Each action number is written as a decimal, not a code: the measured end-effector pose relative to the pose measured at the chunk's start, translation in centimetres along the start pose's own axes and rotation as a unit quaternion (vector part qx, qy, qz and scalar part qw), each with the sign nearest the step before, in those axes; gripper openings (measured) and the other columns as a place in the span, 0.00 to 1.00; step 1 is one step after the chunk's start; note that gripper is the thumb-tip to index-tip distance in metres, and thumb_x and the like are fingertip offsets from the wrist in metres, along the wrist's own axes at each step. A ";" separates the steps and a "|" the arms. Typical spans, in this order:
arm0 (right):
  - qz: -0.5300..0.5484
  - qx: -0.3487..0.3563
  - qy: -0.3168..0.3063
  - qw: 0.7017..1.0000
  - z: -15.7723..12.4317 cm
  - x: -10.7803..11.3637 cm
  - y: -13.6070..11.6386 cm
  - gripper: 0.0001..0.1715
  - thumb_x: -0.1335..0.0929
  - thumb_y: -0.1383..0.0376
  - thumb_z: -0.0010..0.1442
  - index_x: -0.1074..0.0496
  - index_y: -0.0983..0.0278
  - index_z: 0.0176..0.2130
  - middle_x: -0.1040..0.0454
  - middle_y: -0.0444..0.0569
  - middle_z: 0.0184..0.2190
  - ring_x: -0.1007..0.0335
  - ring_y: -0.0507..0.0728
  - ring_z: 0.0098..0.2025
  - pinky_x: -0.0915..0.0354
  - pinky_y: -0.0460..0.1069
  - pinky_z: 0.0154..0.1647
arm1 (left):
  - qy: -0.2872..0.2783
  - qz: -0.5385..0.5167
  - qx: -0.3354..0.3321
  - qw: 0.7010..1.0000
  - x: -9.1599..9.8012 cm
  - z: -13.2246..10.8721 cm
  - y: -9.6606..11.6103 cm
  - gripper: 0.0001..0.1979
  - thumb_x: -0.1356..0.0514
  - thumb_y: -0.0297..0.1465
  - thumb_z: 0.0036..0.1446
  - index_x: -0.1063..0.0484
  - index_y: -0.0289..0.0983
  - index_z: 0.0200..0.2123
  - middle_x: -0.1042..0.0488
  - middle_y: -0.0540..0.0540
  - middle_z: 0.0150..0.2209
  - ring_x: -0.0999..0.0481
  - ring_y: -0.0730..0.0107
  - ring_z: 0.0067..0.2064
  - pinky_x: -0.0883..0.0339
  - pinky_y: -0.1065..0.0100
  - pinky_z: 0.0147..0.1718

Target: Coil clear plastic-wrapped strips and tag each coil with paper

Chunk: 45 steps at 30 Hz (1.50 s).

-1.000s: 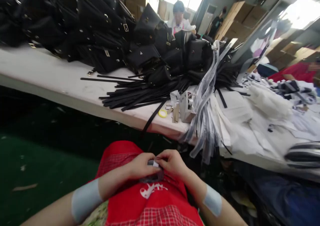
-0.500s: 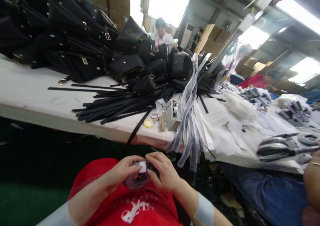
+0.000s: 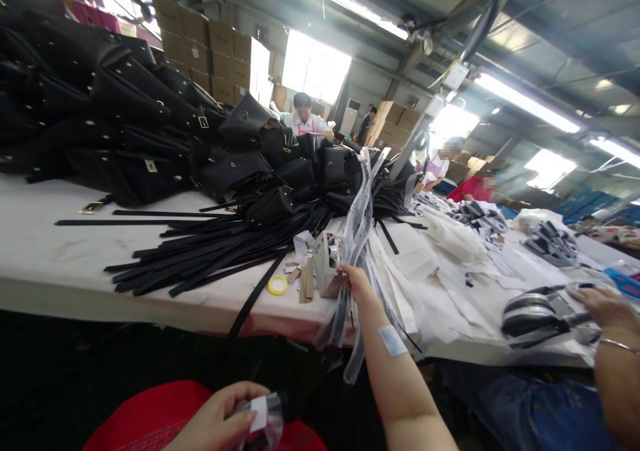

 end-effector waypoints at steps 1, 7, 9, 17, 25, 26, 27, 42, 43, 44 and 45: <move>0.015 -0.012 -0.003 1.000 0.1 0.0 0.3 0.10 0.29 0.63 0.48 0.28 0.69 0.23 0.34 0.43 0.16 0.46 0.48 0.16 0.49 0.45 0.17 | -0.003 0.002 0.002 1.000 -0.1 -0.1 0.2 0.28 0.33 0.48 0.41 0.24 0.34 0.41 0.23 0.41 0.35 0.24 0.59 0.34 0.30 0.65 0.34; 0.063 -0.014 -0.019 0.998 0.0 1.2 0.2 0.16 0.27 0.59 0.45 0.24 0.71 0.28 0.33 0.42 0.17 0.48 0.46 0.17 0.50 0.44 0.17 | -0.030 0.013 -0.001 0.999 -0.8 0.3 -0.1 0.28 0.32 0.48 0.39 0.23 0.34 0.39 0.23 0.41 0.33 0.26 0.62 0.32 0.33 0.67 0.30; 0.066 0.006 -0.016 0.998 -0.9 1.7 -0.1 0.19 0.27 0.56 0.45 0.23 0.70 0.31 0.33 0.40 0.16 0.48 0.46 0.17 0.50 0.44 0.18 | -0.036 0.008 -0.007 0.999 -0.9 0.6 -0.6 0.29 0.33 0.50 0.39 0.23 0.34 0.39 0.23 0.42 0.32 0.28 0.66 0.29 0.37 0.69 0.26; 0.026 -0.020 -0.023 0.999 -4.7 0.8 2.9 0.17 0.29 0.55 0.48 0.26 0.68 0.27 0.30 0.44 0.17 0.41 0.48 0.15 0.45 0.44 0.16 | -0.021 0.009 -0.007 1.000 -0.7 1.0 -0.3 0.29 0.34 0.49 0.41 0.24 0.34 0.41 0.22 0.41 0.36 0.25 0.60 0.33 0.34 0.67 0.30; -0.007 -0.035 -0.049 0.998 -8.1 0.2 2.2 0.14 0.29 0.59 0.51 0.24 0.69 0.29 0.30 0.45 0.18 0.38 0.49 0.17 0.41 0.45 0.19 | 0.090 0.058 -0.086 0.991 -0.3 -0.1 5.3 0.24 0.37 0.40 0.48 0.29 0.32 0.46 0.21 0.39 0.41 0.23 0.58 0.40 0.30 0.64 0.38; 0.000 -0.029 -0.077 0.997 -9.9 -0.6 1.8 0.15 0.29 0.57 0.51 0.23 0.69 0.31 0.29 0.45 0.19 0.38 0.48 0.17 0.41 0.44 0.20 | 0.108 0.067 -0.103 0.987 -0.2 -0.1 5.7 0.23 0.37 0.39 0.50 0.29 0.32 0.47 0.21 0.39 0.42 0.23 0.57 0.42 0.30 0.63 0.41; 0.011 -0.020 -0.115 0.993 -11.9 -1.6 1.4 0.17 0.29 0.56 0.52 0.23 0.68 0.33 0.29 0.45 0.20 0.37 0.48 0.18 0.40 0.44 0.20 | 0.124 0.079 -0.120 0.982 -0.1 -0.1 6.0 0.22 0.38 0.38 0.51 0.29 0.32 0.47 0.21 0.39 0.42 0.23 0.57 0.43 0.30 0.62 0.43; 0.084 -0.085 -0.348 0.930 -23.0 -9.4 1.1 0.26 0.28 0.47 0.50 0.23 0.69 0.29 0.30 0.43 0.16 0.41 0.46 0.13 0.46 0.41 0.14 | 0.196 0.245 -0.244 0.917 0.2 -1.5 7.7 0.15 0.43 0.32 0.56 0.28 0.36 0.47 0.21 0.43 0.44 0.22 0.62 0.43 0.28 0.63 0.45; 0.091 -0.088 -0.346 0.930 -23.1 -9.5 1.1 0.25 0.28 0.47 0.50 0.23 0.69 0.29 0.30 0.43 0.15 0.41 0.46 0.13 0.46 0.41 0.14 | 0.187 0.227 -0.247 0.923 0.1 -1.5 7.6 0.15 0.44 0.33 0.58 0.28 0.36 0.47 0.21 0.43 0.44 0.22 0.63 0.43 0.28 0.63 0.45; 0.098 -0.090 -0.342 0.930 -23.2 -9.6 1.1 0.25 0.28 0.47 0.50 0.23 0.69 0.28 0.31 0.43 0.15 0.41 0.46 0.13 0.47 0.41 0.13 | 0.179 0.208 -0.247 0.929 0.1 -1.5 7.5 0.15 0.46 0.34 0.60 0.29 0.35 0.48 0.21 0.43 0.44 0.21 0.63 0.43 0.28 0.64 0.44; 0.105 -0.091 -0.335 0.932 -23.4 -9.8 1.1 0.25 0.28 0.47 0.50 0.24 0.69 0.28 0.31 0.43 0.15 0.42 0.46 0.13 0.47 0.41 0.13 | 0.177 0.196 -0.245 0.933 0.0 -1.4 7.4 0.15 0.46 0.35 0.60 0.29 0.35 0.48 0.21 0.42 0.44 0.21 0.63 0.43 0.27 0.64 0.44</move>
Point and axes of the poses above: each hand's wrist, its own z-axis towards the middle knuckle, its own x-axis out of the back of the hand, y = z × x, the point moved 5 cm from there along z, towards the middle knuckle
